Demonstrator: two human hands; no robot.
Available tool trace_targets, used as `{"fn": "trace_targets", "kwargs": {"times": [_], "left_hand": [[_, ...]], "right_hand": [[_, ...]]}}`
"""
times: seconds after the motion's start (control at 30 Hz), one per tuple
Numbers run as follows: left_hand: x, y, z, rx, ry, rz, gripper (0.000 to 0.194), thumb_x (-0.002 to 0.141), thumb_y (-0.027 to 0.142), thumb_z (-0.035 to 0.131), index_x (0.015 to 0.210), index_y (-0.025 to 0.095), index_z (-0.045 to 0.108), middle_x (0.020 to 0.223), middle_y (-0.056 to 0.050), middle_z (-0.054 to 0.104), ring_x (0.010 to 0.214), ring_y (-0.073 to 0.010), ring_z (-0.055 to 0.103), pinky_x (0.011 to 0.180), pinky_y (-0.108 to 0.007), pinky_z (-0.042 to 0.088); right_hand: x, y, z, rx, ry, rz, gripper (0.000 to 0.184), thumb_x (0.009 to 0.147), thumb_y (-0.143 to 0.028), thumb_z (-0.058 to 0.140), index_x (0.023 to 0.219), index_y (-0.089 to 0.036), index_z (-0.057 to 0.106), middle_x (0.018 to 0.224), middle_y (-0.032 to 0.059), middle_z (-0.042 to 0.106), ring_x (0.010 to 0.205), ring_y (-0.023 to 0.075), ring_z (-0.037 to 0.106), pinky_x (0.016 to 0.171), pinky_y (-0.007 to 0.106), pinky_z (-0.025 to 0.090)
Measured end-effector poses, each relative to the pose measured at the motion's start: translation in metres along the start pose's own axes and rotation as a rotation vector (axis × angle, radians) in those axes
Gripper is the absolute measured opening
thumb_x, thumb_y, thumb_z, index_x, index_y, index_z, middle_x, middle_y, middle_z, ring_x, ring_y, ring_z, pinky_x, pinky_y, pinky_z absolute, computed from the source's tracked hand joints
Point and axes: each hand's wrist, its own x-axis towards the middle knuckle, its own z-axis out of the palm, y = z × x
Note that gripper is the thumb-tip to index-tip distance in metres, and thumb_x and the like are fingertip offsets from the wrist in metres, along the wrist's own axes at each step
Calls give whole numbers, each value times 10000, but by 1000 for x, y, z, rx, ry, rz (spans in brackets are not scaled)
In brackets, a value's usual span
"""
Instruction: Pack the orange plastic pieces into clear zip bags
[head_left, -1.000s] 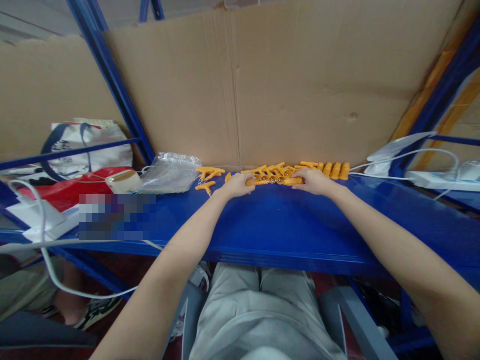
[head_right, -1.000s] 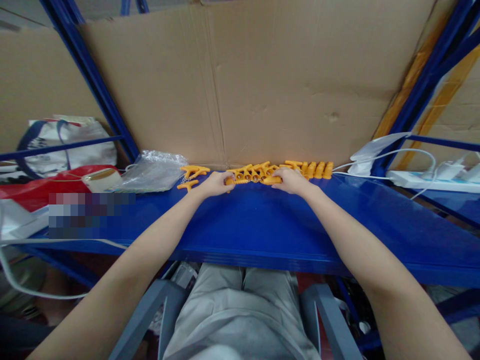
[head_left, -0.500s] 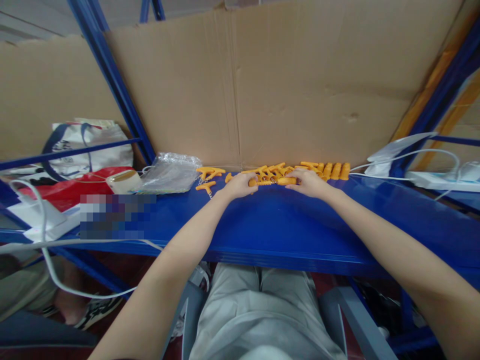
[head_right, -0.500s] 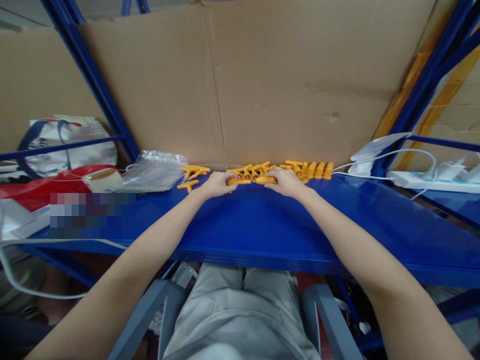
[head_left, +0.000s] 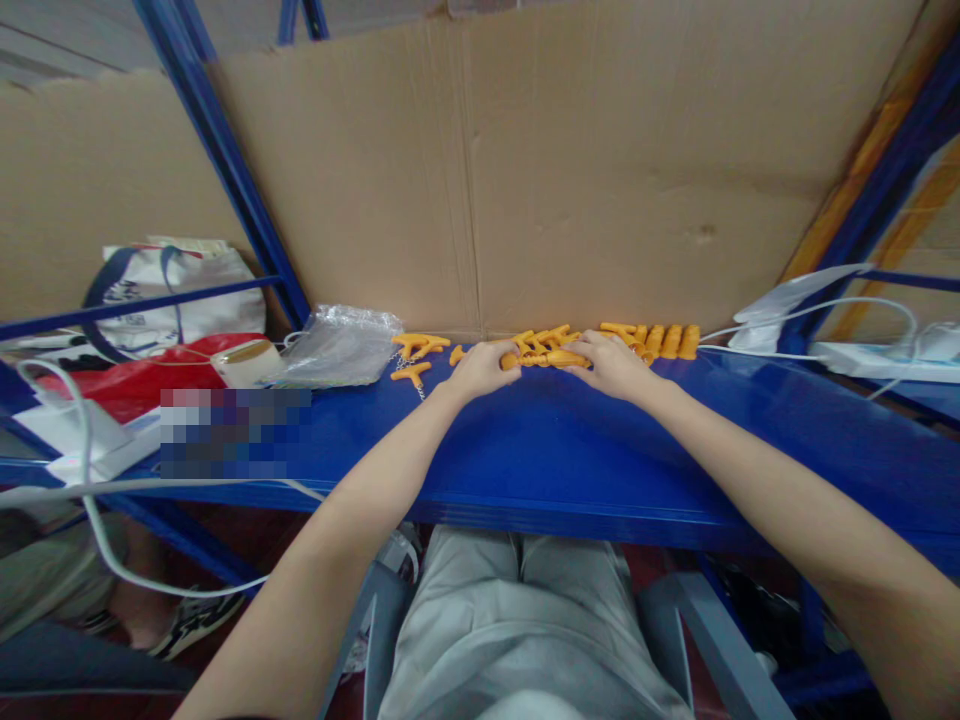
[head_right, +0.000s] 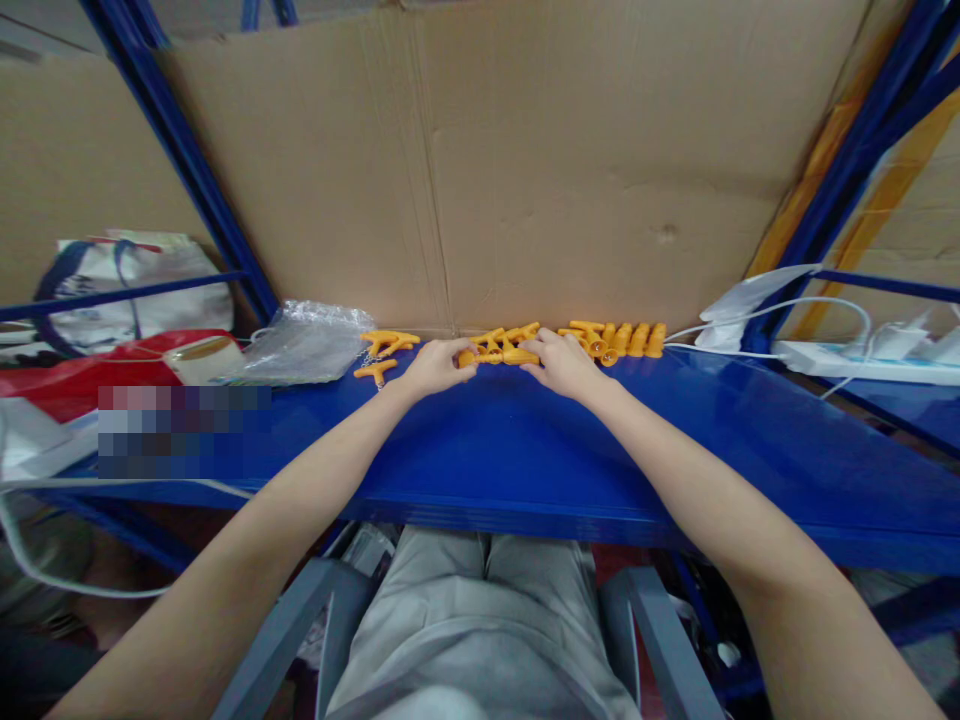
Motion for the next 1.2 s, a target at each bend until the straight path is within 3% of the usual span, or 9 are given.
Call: {"fn": "trace_targets", "kwargs": {"times": [0.53, 0.93, 1.2], "left_hand": [[0, 1, 1, -37, 5, -43, 187, 704, 227, 597, 846, 179, 709, 734, -16, 712, 672, -171, 631, 610, -247, 414], [-1, 3, 3, -8, 17, -13, 166, 693, 235, 610, 823, 186, 701, 716, -10, 703, 669, -169, 636, 594, -240, 410], [0, 0, 1, 20, 7, -54, 251, 717, 254, 636, 949, 191, 711, 834, -45, 737, 760, -207, 673, 664, -269, 453]], "right_hand": [[-1, -3, 1, -23, -16, 9, 371, 927, -294, 526, 1245, -153, 655, 1064, 157, 624, 892, 266, 627, 819, 391, 490], [-1, 1, 13, 119, 54, -7, 356, 914, -286, 541, 1230, -183, 668, 1027, 131, 622, 878, 252, 624, 837, 409, 504], [6, 11, 18, 460, 114, 65, 440, 804, -345, 687, 1211, -180, 663, 1068, 121, 665, 928, 257, 637, 875, 453, 523]]}}
